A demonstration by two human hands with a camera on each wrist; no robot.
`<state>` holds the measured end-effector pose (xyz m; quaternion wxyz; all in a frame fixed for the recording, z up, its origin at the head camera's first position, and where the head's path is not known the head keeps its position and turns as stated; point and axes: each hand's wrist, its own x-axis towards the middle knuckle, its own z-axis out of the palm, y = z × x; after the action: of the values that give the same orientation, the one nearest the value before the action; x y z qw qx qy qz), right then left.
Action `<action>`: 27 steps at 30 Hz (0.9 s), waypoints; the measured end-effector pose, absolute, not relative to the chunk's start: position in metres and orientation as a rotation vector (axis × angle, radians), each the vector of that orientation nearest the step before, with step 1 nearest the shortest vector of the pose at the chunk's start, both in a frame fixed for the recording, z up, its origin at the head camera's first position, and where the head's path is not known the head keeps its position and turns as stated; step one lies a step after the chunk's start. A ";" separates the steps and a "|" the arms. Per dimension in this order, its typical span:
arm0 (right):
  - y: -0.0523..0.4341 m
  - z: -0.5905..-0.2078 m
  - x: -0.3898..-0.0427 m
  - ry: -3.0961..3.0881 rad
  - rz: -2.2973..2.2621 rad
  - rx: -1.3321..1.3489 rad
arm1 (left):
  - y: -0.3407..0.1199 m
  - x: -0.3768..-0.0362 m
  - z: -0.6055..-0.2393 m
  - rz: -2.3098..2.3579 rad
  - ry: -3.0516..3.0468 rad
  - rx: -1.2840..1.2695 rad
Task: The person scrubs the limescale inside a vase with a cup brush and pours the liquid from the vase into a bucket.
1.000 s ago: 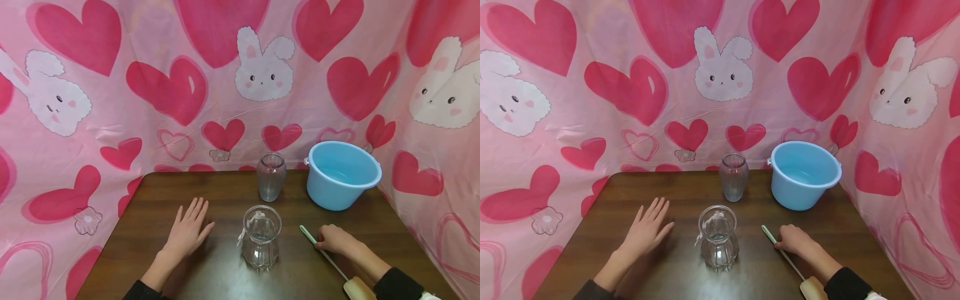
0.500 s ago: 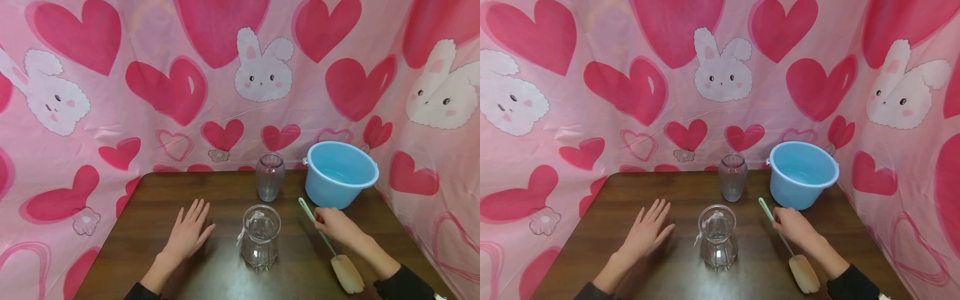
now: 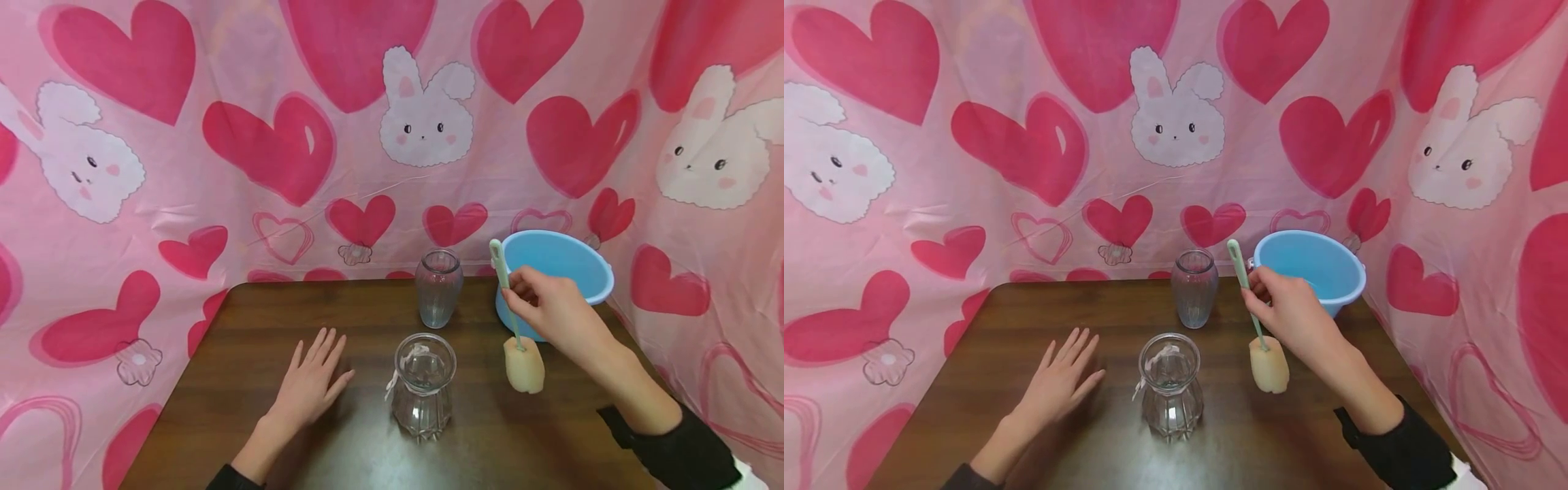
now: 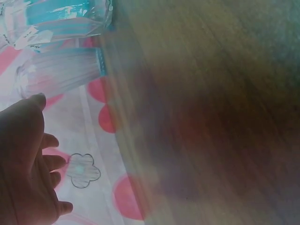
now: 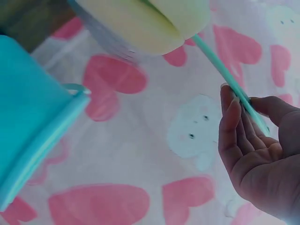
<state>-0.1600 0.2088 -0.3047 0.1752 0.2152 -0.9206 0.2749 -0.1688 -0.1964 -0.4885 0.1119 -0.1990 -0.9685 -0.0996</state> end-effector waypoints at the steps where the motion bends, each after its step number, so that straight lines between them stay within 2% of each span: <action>1: 0.207 -0.301 -0.159 -2.583 0.777 0.619 | -0.197 -0.169 -0.489 -0.294 -2.843 -0.584; 16: 0.170 -0.264 -0.147 -2.209 0.923 0.705 | -0.194 -0.168 -0.493 -0.288 -2.826 -0.611; 27: 0.157 -0.271 -0.148 -2.209 1.068 0.821 | -0.189 -0.163 -0.488 -0.333 -2.812 -0.612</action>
<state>-0.1479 0.1568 -0.2714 0.2735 0.3053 -0.8212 0.3970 -0.1632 -0.1893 -0.4877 0.1218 -0.2097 -0.9634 -0.1142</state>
